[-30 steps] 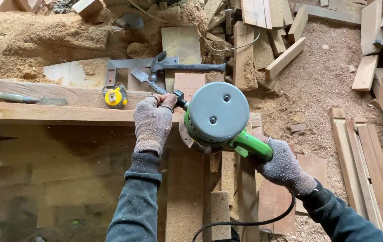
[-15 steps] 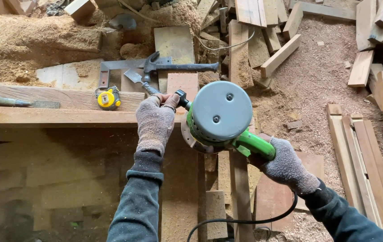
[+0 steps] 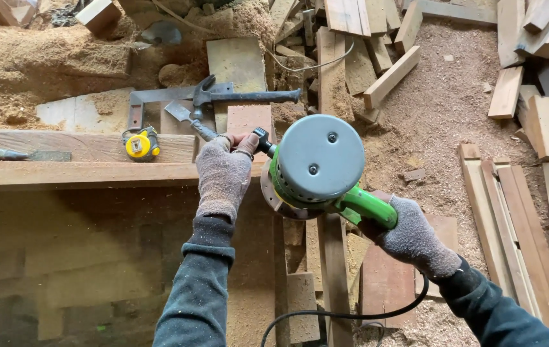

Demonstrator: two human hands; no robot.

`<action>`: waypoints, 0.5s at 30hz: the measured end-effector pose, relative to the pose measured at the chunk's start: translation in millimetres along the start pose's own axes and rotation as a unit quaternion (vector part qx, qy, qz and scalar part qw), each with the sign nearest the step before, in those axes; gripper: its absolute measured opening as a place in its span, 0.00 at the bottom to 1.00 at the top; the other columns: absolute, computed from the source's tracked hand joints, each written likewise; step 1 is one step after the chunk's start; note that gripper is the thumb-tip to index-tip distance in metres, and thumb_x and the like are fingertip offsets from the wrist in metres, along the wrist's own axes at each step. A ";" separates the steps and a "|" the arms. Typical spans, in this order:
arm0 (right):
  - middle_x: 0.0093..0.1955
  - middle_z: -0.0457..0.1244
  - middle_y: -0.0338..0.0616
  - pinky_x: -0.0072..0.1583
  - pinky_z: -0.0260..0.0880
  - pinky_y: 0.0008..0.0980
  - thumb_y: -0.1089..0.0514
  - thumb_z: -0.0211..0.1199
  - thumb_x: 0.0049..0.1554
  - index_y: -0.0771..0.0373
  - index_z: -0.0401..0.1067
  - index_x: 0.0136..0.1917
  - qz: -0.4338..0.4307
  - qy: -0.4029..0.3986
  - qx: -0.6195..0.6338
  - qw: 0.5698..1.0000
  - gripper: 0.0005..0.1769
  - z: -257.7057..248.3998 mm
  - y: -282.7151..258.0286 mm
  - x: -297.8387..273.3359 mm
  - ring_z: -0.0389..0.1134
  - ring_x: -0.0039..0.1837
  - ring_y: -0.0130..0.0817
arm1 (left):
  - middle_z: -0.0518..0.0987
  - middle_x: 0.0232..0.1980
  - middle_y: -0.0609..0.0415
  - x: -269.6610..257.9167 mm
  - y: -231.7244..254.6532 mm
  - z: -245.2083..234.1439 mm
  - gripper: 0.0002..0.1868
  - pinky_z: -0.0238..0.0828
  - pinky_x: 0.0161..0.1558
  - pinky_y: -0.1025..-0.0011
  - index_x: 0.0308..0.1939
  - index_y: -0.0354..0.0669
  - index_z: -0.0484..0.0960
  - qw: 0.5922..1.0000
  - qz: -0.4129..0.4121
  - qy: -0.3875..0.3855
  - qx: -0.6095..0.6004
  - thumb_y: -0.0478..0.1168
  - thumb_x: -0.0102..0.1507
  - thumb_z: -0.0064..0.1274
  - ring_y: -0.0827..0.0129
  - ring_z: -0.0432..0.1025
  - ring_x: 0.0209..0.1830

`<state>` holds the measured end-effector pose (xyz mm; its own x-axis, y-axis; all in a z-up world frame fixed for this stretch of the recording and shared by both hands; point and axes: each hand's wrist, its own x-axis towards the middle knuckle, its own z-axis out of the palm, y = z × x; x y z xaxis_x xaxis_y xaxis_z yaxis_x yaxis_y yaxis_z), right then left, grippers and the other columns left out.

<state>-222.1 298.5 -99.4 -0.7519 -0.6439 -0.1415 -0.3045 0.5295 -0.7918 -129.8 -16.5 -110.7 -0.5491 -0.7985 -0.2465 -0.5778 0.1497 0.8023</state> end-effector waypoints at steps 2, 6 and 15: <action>0.35 0.73 0.46 0.51 0.74 0.42 0.54 0.75 0.44 0.50 0.80 0.46 0.001 0.001 0.004 1.000 0.14 -1.3 3.3 -1.1 0.76 0.42 0.43 | 0.84 0.27 0.60 -0.3 -1.8 3.6 0.11 0.76 0.53 0.61 0.42 0.68 0.89 1.000 0.000 -0.003 0.004 0.60 0.62 0.62 0.64 0.80 0.44; 0.35 0.73 0.47 0.51 0.74 0.42 0.54 0.75 0.44 0.51 0.80 0.45 -0.002 0.002 0.014 1.000 0.13 -5.5 6.5 -2.9 0.76 0.42 0.43 | 0.84 0.29 0.59 -2.0 0.2 9.4 0.11 0.76 0.53 0.61 0.42 0.66 0.90 1.000 0.004 0.003 0.004 0.59 0.62 0.63 0.63 0.81 0.45; 0.36 0.73 0.46 0.53 0.73 0.42 0.55 0.74 0.45 0.51 0.80 0.46 -0.003 0.011 0.016 1.000 0.13 -9.8 15.7 -4.7 0.75 0.43 0.42 | 0.87 0.47 0.46 -12.0 21.3 16.8 0.17 0.71 0.63 0.50 0.61 0.58 0.83 0.996 0.076 -0.036 -0.015 0.50 0.69 0.53 0.45 0.76 0.60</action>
<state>-229.1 315.2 -105.4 -0.7636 -0.6337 -0.1236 -0.2895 0.5073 -0.8117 -145.6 6.1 -99.8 -0.6716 -0.7237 -0.1591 -0.4674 0.2472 0.8488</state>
